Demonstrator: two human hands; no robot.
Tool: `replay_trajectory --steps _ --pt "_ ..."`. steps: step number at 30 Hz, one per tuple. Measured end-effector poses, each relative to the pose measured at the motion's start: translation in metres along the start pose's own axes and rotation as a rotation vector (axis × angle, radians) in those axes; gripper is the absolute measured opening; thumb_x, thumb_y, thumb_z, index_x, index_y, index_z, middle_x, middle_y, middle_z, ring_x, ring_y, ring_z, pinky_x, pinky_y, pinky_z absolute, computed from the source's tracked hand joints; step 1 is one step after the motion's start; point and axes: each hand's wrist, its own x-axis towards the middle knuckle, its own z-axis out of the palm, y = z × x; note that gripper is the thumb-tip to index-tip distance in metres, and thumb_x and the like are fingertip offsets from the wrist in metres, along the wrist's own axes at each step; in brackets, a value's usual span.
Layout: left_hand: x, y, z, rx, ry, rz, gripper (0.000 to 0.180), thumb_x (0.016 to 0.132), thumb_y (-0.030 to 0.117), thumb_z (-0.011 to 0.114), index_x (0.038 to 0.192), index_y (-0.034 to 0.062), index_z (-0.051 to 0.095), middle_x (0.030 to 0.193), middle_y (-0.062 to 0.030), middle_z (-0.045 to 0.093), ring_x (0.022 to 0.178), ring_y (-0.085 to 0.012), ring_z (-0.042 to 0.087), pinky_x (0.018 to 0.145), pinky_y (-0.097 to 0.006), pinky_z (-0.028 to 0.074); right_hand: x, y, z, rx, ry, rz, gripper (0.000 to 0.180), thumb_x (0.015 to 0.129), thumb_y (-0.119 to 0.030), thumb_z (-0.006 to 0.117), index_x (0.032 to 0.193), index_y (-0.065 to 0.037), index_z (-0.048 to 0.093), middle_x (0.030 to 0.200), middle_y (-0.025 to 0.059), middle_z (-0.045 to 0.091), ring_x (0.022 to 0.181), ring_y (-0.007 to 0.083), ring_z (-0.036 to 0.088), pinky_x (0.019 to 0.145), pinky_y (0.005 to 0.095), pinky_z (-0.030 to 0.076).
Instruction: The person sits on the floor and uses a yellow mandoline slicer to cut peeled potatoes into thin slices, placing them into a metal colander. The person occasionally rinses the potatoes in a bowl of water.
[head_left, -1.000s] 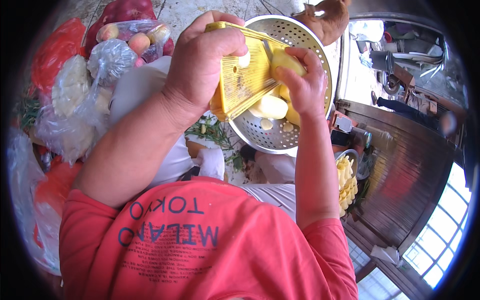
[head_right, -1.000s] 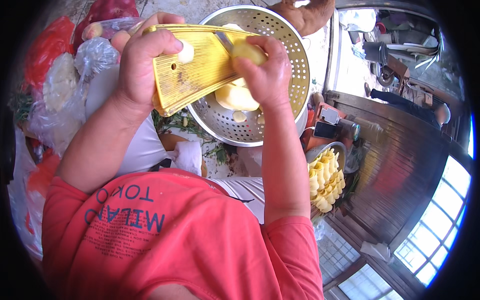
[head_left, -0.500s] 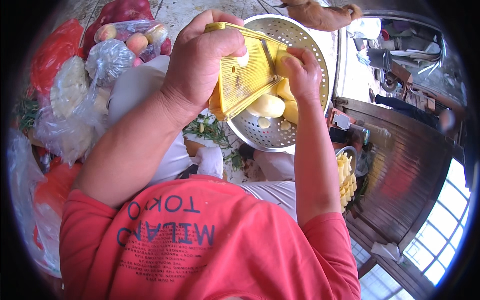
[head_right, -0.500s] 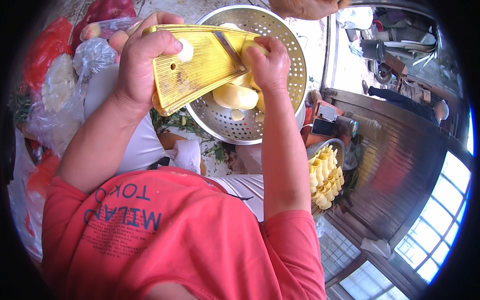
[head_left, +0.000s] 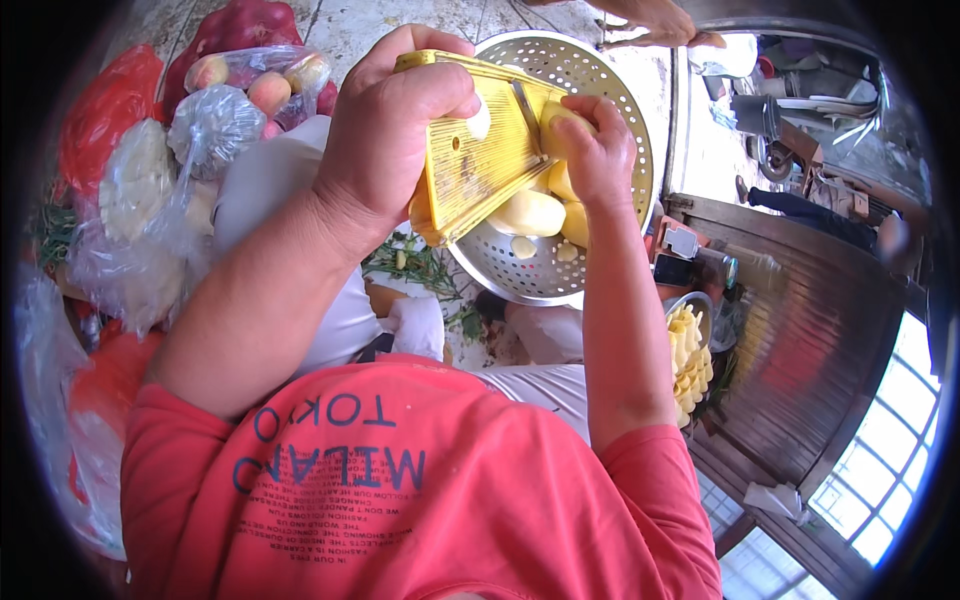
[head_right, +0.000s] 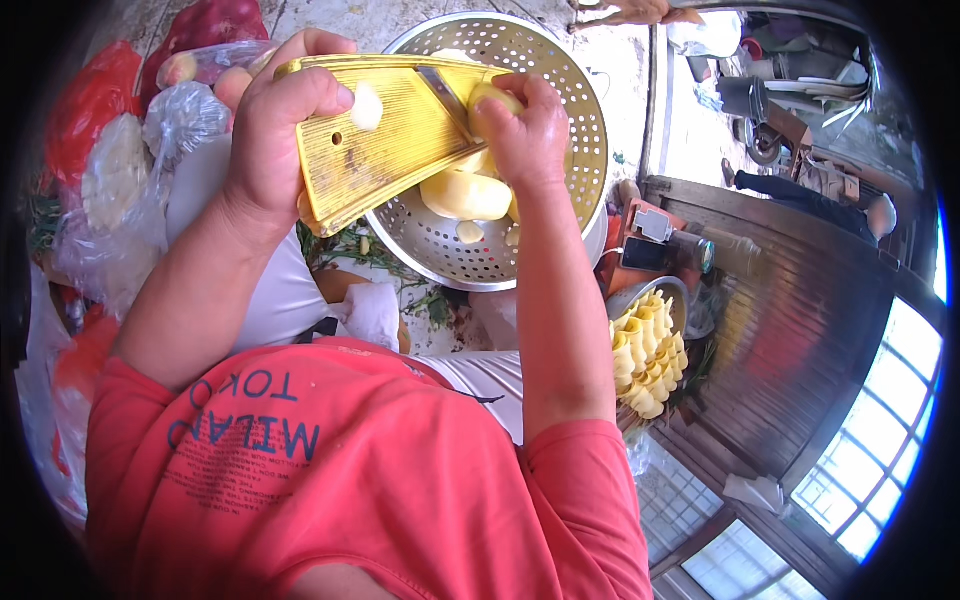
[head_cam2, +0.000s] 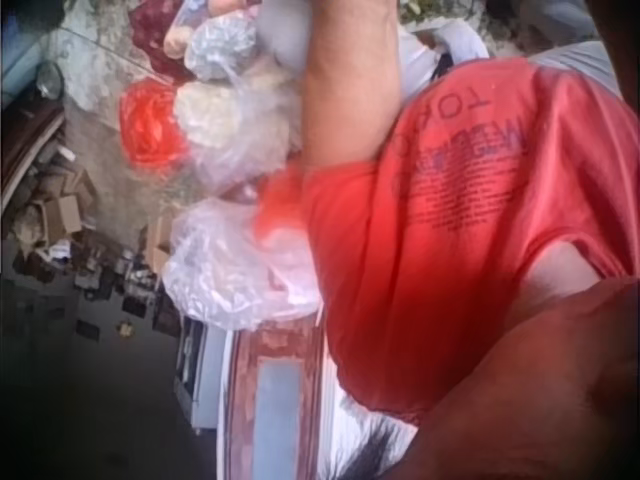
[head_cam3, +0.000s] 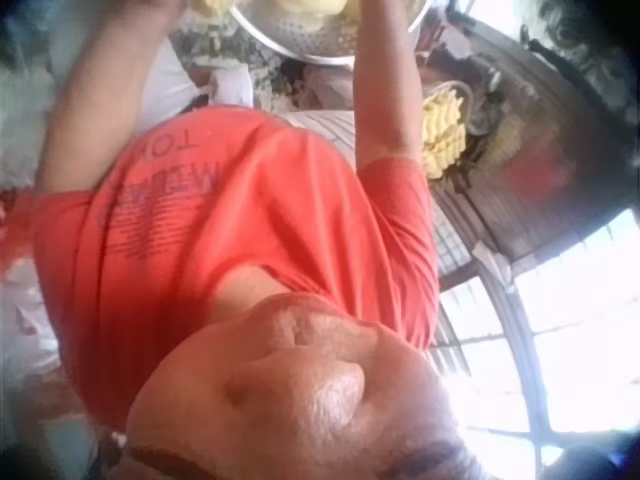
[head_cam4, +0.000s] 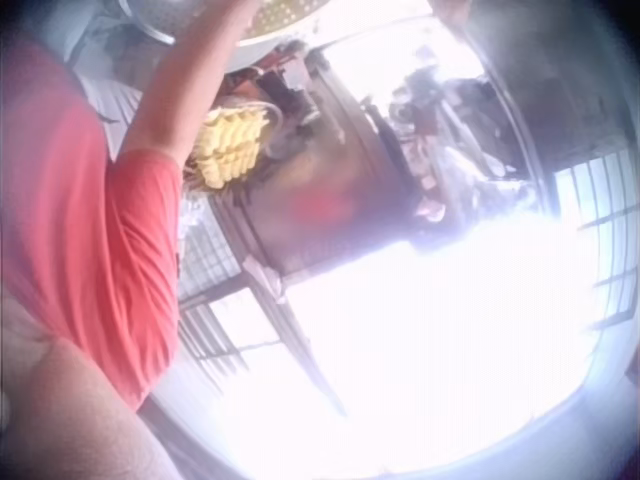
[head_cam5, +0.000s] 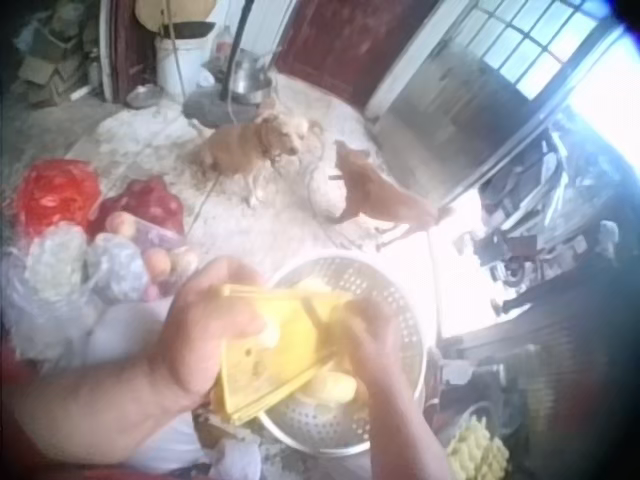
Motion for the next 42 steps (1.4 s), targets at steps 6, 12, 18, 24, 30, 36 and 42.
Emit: replay_trajectory --steps 6,12,18,24,30,36,42 --pt "-0.005 -0.002 -0.008 0.112 0.012 -0.021 0.036 0.077 0.016 0.058 0.11 0.001 0.058 0.099 -0.0094 0.063 0.094 -0.0162 0.059 0.088 -0.027 0.048 -0.034 -0.062 0.0 0.104 -0.02 -0.425 0.04 0.073 -0.029 0.072 0.105 -0.003 0.07 0.094 0.0158 0.066 0.084 0.0315 0.066 0.079 0.0405 0.055" --pt "-0.004 -0.001 -0.001 -0.004 -0.033 0.0 0.03 0.077 0.011 0.064 0.105 0.0002 0.061 0.09 -0.0057 0.062 0.083 -0.0129 0.059 0.08 -0.025 0.049 0.002 0.006 0.005 0.0 0.019 0.045 0.037 0.076 -0.031 0.07 0.102 -0.004 0.07 0.094 0.0144 0.067 0.084 0.0297 0.067 0.077 0.04 0.055" --pt "-0.003 -0.003 -0.009 0.109 0.003 0.009 0.035 0.078 0.016 0.058 0.109 0.0009 0.058 0.099 -0.0088 0.062 0.092 -0.0152 0.059 0.088 -0.027 0.048 -0.038 -0.074 -0.003 0.114 -0.003 -0.539 0.036 0.076 -0.031 0.069 0.099 -0.004 0.069 0.093 0.015 0.066 0.084 0.0304 0.066 0.076 0.0387 0.054" --pt "-0.005 -0.001 0.005 0.086 -0.078 0.0 0.033 0.079 0.016 0.057 0.109 0.0009 0.058 0.098 -0.0081 0.063 0.092 -0.0143 0.059 0.088 -0.027 0.048 0.004 0.022 0.005 -0.034 0.021 0.089 0.039 0.078 -0.031 0.066 0.101 0.0 0.07 0.092 0.0182 0.07 0.085 0.0342 0.069 0.082 0.0404 0.055" --pt "0.0 -0.007 -0.015 0.047 -0.007 0.004 0.033 0.079 0.015 0.057 0.108 -0.0007 0.059 0.099 -0.0093 0.064 0.091 -0.0139 0.06 0.085 -0.026 0.049 -0.034 -0.063 0.001 0.162 0.002 -0.41 0.035 0.077 -0.029 0.067 0.1 -0.003 0.069 0.091 0.0169 0.068 0.085 0.032 0.066 0.079 0.0403 0.054" --pt "-0.006 0.0 0.002 0.171 -0.03 0.031 0.034 0.078 0.016 0.058 0.107 -0.0012 0.06 0.096 -0.0085 0.064 0.09 -0.0136 0.06 0.084 -0.026 0.049 -0.001 0.005 0.011 0.046 0.064 -0.028 0.035 0.078 -0.029 0.067 0.098 0.0 0.07 0.092 0.0182 0.07 0.085 0.0332 0.069 0.081 0.0429 0.055" --pt "-0.003 -0.001 -0.005 0.069 0.021 0.065 0.028 0.079 0.011 0.067 0.105 0.0011 0.061 0.092 -0.0049 0.063 0.083 -0.0127 0.061 0.079 -0.025 0.049 -0.025 -0.051 0.008 0.149 0.009 -0.316 0.031 0.073 -0.026 0.069 0.094 -0.003 0.068 0.09 0.0161 0.066 0.084 0.0341 0.064 0.078 0.0423 0.053"
